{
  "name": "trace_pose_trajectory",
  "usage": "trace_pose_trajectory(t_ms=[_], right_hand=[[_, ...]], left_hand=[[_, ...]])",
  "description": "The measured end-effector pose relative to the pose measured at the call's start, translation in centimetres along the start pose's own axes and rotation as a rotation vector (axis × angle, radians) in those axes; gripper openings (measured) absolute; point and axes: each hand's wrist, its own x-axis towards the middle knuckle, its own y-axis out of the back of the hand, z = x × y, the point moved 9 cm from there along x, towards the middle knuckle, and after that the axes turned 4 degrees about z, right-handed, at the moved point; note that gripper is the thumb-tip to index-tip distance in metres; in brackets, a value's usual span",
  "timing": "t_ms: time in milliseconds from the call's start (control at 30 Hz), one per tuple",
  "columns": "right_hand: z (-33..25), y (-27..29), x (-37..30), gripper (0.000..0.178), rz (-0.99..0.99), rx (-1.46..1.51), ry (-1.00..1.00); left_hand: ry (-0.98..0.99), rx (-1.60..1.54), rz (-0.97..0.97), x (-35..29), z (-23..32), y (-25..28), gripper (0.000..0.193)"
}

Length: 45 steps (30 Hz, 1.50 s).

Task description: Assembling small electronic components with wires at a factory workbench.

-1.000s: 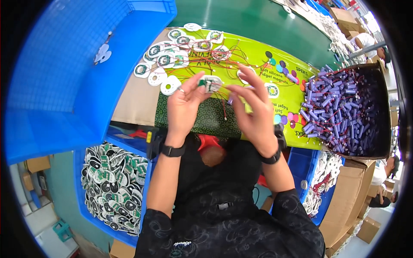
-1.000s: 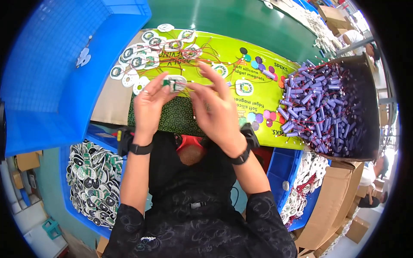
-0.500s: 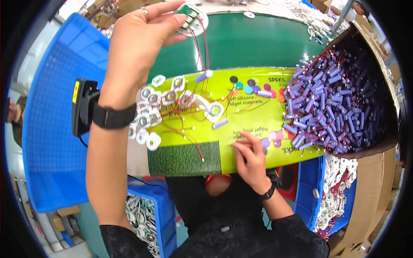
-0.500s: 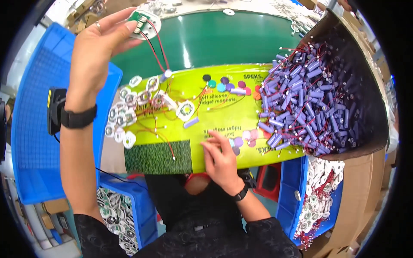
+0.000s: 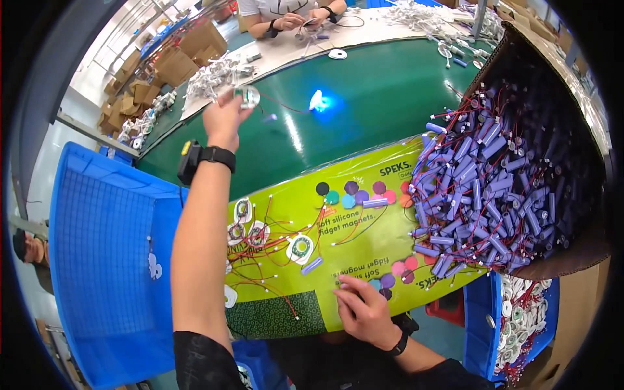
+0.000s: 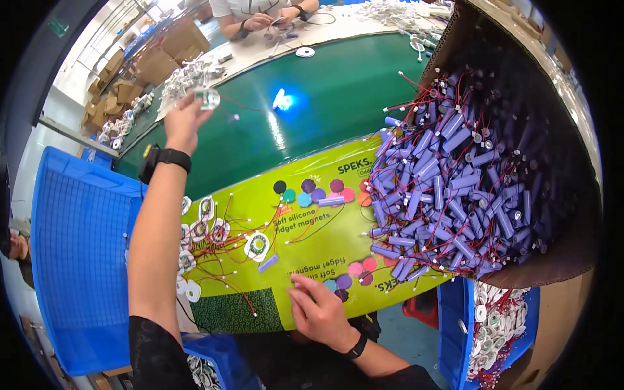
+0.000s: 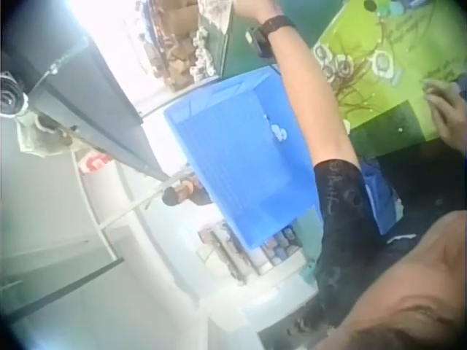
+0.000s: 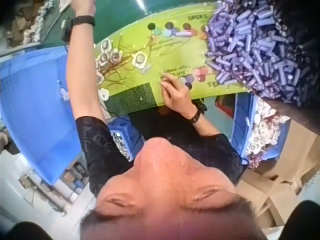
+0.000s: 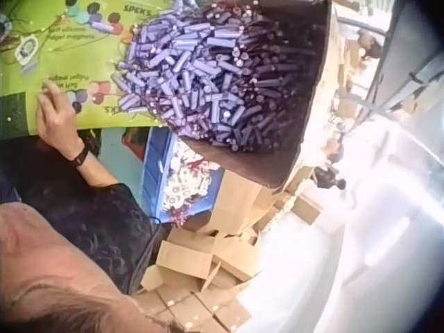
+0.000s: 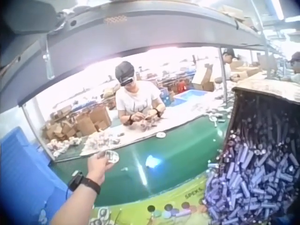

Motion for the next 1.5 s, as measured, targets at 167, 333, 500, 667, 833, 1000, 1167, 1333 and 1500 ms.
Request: trace_pose_trajectory(t_ms=[167, 333, 500, 667, 833, 1000, 1167, 1333, 1500], right_hand=[[-0.5, -0.2, -0.2, 0.019, -0.035, -0.036, 0.041], [-0.5, -0.6, -0.2, 0.020, -0.051, 0.002, 0.041], [0.1, -0.4, -0.6, 0.023, -0.086, 0.027, 0.003], [0.5, -0.5, -1.1, 0.015, -0.138, 0.011, -0.060], [0.0, -1.5, -1.3, 0.015, -0.185, -0.088, -0.022], [0.2, -2.0, -1.9, 0.015, -0.202, -0.125, 0.027], [0.1, -1.9, -2.1, 0.017, -0.231, -0.183, 0.064], [-0.1, -2.5, -2.2, 0.017, -0.249, -0.224, 0.096], [0.2, -1.9, -1.8, 0.016, -0.226, -0.254, 0.105]], left_hand=[[0.127, 0.155, 0.022, -0.5, -6.6, 3.5, 0.056], [-0.011, 0.750, -0.200, -7.3, -2.0, 6.9, 0.058], [0.114, 0.631, -0.193, -22.2, 8.2, 13.3, 0.047], [0.050, 0.489, 0.163, -34.2, 12.8, 25.9, 0.037], [0.221, 0.510, 0.512, -48.6, 9.8, 38.1, 0.031], [0.551, 0.868, 0.609, -60.4, 1.6, 45.4, 0.024], [0.554, 1.125, 0.325, -63.3, -4.5, 44.8, 0.039], [0.631, 1.149, 0.292, -65.2, -6.0, 44.1, 0.050], [0.539, 1.087, 0.277, -66.2, -6.3, 45.0, 0.052]])
